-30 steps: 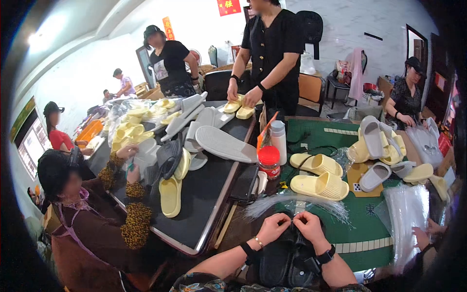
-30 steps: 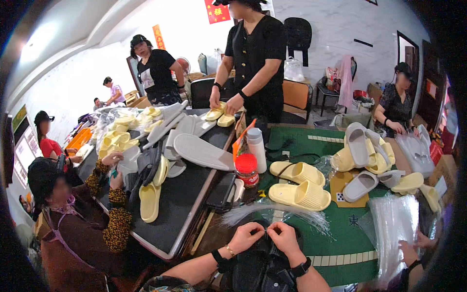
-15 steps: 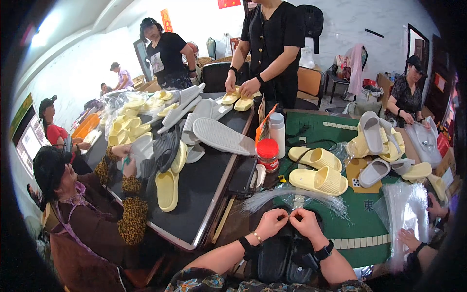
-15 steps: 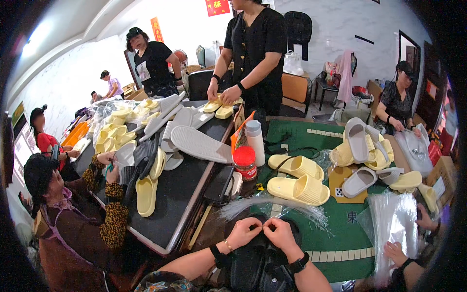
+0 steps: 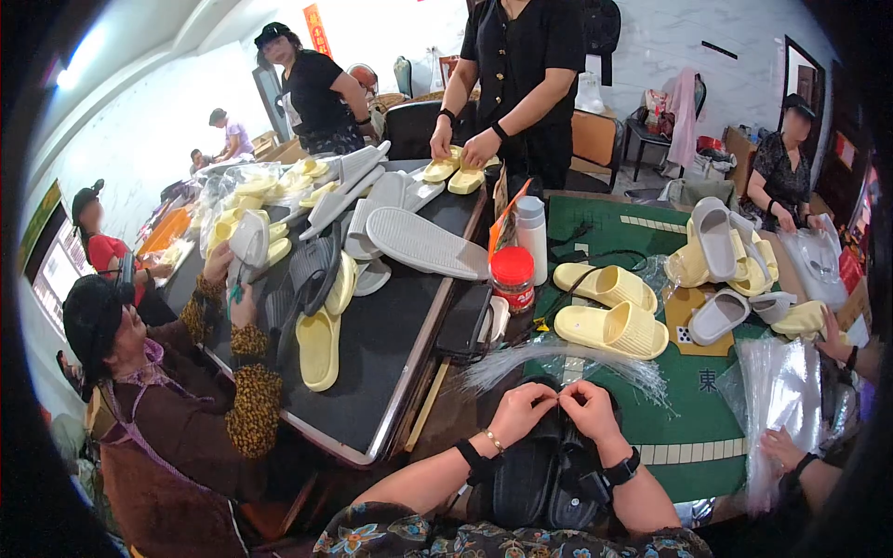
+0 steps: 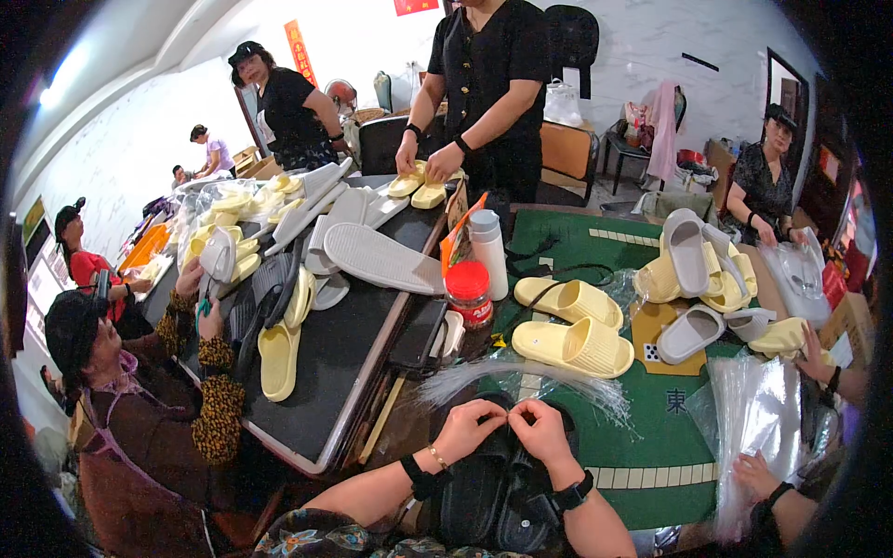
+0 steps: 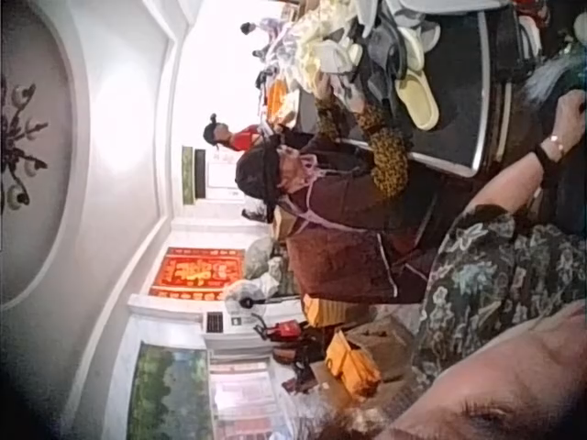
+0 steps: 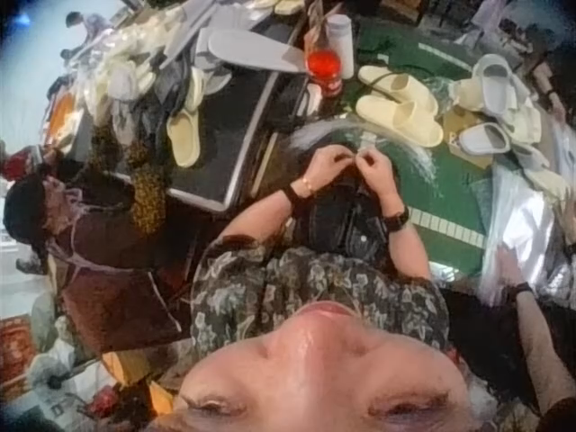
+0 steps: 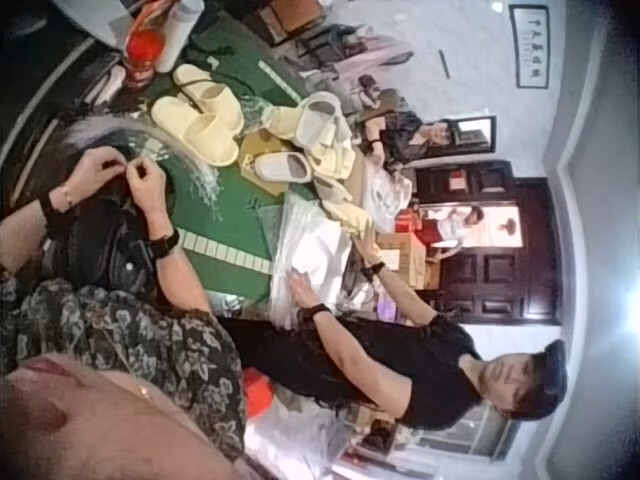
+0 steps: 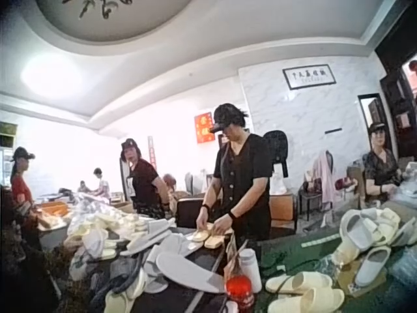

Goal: Tagging and pairing plastic slippers in a manufacturing workshop.

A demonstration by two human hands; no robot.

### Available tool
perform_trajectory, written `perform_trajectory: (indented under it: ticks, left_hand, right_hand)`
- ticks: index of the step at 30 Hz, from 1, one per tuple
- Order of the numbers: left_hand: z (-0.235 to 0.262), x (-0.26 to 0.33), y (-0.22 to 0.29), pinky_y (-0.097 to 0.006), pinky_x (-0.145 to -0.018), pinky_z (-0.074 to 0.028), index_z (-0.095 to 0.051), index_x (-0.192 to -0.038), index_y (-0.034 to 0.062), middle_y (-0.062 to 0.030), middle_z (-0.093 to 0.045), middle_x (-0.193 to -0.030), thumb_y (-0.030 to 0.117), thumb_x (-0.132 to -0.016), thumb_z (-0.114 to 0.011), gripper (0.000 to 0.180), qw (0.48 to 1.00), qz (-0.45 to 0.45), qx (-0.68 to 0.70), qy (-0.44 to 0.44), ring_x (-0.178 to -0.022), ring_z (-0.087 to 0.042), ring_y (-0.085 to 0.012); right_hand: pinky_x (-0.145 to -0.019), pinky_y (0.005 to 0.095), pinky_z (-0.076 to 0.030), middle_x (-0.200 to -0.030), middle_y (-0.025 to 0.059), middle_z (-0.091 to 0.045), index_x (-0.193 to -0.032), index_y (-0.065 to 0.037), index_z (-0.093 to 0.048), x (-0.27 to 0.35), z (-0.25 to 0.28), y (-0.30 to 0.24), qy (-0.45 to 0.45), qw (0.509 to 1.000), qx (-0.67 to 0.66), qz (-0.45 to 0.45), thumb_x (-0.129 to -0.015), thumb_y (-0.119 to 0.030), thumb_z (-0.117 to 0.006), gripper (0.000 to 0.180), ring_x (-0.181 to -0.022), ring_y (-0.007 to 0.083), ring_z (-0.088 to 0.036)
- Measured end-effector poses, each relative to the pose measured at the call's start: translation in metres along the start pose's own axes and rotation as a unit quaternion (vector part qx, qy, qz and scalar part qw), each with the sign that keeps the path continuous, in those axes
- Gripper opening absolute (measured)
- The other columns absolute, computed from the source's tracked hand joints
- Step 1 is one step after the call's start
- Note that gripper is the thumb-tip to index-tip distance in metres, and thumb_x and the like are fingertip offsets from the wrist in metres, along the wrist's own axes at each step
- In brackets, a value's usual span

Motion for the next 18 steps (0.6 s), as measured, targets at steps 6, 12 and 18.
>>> perform_trajectory:
  ticks: [6, 12, 18]
  left_hand:
    - [-0.001, 0.001, 0.000, -0.034, -0.074, -0.053, -0.069, -0.093, 0.0010, -0.0114, -0.069, -0.091, 0.010, -0.082, -0.071, 0.014, 0.999, -0.004, -0.048, -0.010, -0.085, -0.067, -0.0251]
    - [-0.001, 0.001, 0.001, -0.034, -0.072, -0.053, -0.069, -0.093, 0.0016, -0.0112, -0.068, -0.089, 0.009, -0.081, -0.071, 0.014, 1.000, -0.016, -0.017, 0.001, -0.083, -0.067, -0.0254]
    - [-0.002, 0.002, 0.008, -0.035, -0.071, -0.052, -0.064, -0.084, 0.0020, -0.0109, -0.064, -0.084, 0.008, -0.077, -0.070, 0.011, 0.996, -0.072, -0.041, 0.031, -0.080, -0.064, -0.0275]
  right_hand:
    - [-0.064, 0.0266, -0.047, -0.077, 0.0072, -0.064, -0.083, 0.002, -0.064, 0.001, -0.001, -0.006, -0.005, 1.000, -0.009, -0.016, -0.082, -0.011, -0.066, 0.013, -0.068, 0.0121, -0.059]
    - [-0.068, 0.0291, -0.048, -0.080, 0.0088, -0.065, -0.083, 0.001, -0.065, 0.000, 0.002, -0.001, -0.014, 1.000, 0.021, 0.005, -0.081, -0.011, -0.066, 0.013, -0.072, 0.0163, -0.061]
    - [-0.072, 0.0333, -0.049, -0.083, 0.0123, -0.065, -0.081, 0.001, -0.062, 0.001, -0.003, -0.013, -0.025, 0.997, 0.045, 0.056, -0.079, -0.008, -0.063, 0.009, -0.078, 0.0246, -0.063]
Point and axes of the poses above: each hand's wrist, its own x-axis away from the middle knuckle, its own z-axis out of the back of the hand, y = z × x, the point moved 4 cm from there along -x, towards the middle knuckle
